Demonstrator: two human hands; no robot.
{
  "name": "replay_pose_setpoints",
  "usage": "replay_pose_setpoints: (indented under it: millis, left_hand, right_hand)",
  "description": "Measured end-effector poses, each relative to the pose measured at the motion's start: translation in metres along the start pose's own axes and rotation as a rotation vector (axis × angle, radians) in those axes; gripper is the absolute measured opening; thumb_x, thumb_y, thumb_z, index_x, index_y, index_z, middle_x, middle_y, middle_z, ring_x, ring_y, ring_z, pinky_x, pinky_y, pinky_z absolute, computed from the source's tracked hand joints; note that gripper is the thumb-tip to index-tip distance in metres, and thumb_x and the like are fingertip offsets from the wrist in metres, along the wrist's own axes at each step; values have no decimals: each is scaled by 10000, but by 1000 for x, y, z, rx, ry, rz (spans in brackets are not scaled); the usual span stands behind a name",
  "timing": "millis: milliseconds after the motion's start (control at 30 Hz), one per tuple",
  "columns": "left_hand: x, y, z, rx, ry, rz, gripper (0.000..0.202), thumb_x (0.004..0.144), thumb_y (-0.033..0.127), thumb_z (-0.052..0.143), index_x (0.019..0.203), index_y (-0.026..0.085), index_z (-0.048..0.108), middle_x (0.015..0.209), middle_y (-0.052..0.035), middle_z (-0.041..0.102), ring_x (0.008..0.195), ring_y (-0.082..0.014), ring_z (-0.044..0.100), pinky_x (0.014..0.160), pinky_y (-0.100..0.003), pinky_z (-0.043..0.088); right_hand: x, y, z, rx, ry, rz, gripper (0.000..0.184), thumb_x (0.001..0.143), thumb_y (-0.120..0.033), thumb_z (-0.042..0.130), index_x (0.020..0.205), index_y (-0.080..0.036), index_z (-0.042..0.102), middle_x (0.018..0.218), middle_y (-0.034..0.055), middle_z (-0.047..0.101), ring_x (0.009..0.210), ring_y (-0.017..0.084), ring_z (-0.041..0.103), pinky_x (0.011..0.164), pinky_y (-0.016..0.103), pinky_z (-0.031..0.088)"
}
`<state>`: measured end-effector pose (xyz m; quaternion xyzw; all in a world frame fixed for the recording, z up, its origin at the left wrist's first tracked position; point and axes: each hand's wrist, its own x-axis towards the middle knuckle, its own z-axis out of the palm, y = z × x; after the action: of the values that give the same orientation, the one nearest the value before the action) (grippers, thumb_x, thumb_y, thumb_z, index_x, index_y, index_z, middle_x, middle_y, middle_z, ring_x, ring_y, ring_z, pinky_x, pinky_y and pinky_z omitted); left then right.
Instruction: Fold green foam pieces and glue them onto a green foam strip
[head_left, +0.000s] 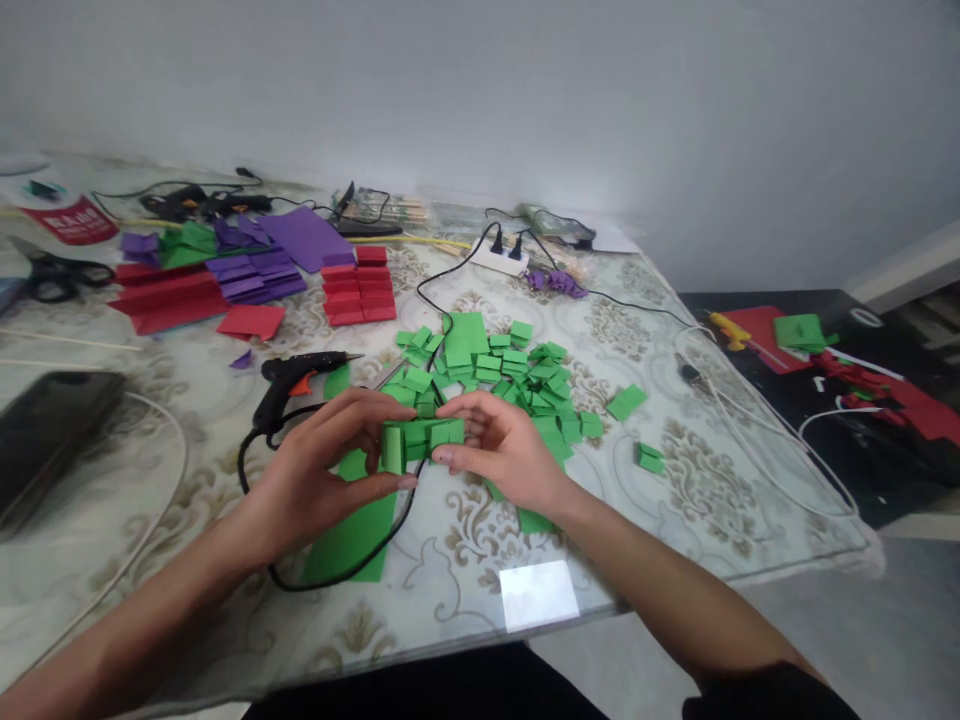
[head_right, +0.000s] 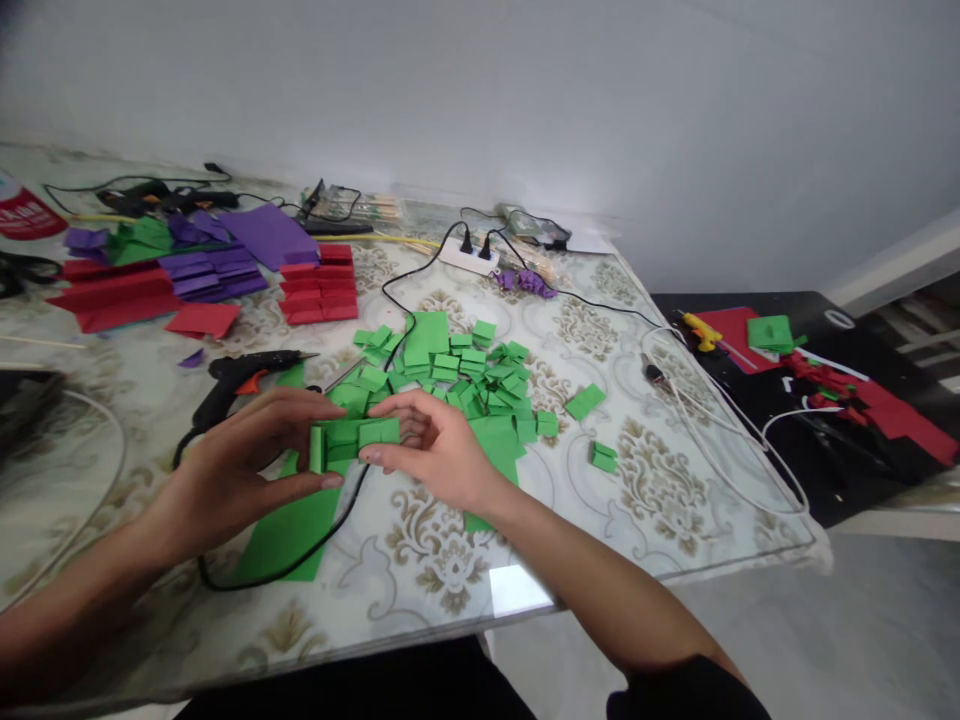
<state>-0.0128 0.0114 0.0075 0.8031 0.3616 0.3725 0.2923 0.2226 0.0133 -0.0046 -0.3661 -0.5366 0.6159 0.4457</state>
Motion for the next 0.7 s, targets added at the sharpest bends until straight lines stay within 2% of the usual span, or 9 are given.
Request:
replay_pose_setpoints:
  millis: [100,200,400,567,700]
  left_hand:
    - [-1,-1,2,-58,-4,-10,467,848,317,819,1274,285,631,1169,-49,598,690,-90,603,697,-250,583]
    - [-2,-2,2,-110,-5,-49,496,839,313,828,1284,283,612,1132,-43,589,723,-103,610,705,-248,575]
    - [-2,4,0,-175,-35,-128,481,863,309,795,1295,270,589,913,-2,591,753,-135,639,727,-248,582]
    - [-3,4,3,-150,-31,-188,358,957,309,660,1300,267,567,989,-31,656,843,-150,662,762,-247,588]
    - [-5,-5,8,-67,-31,-234,377,948,338,672,1300,264,559,856,10,635,771,-139,643,683,-224,557]
  right_hand:
    - [0,0,-1,48,19,16,416,703,-338,916,1030,-229,681,892,-6,609,663,100,544,608,241,551]
    - [-1,1,-2,60,24,37,385,724,-334,900,1026,-228,686,901,-3,630,670,107,594,633,258,574]
    - [-2,-1,-3,67,34,58,314,763,-305,870,1019,-223,707,791,-32,598,655,109,626,659,264,582]
    - [-2,-1,-2,73,26,81,304,759,-318,873,995,-209,715,701,-48,594,666,123,662,675,266,573]
    - [-3,0,0,44,23,90,311,743,-326,884,984,-203,730,652,-66,538,606,102,592,668,271,576]
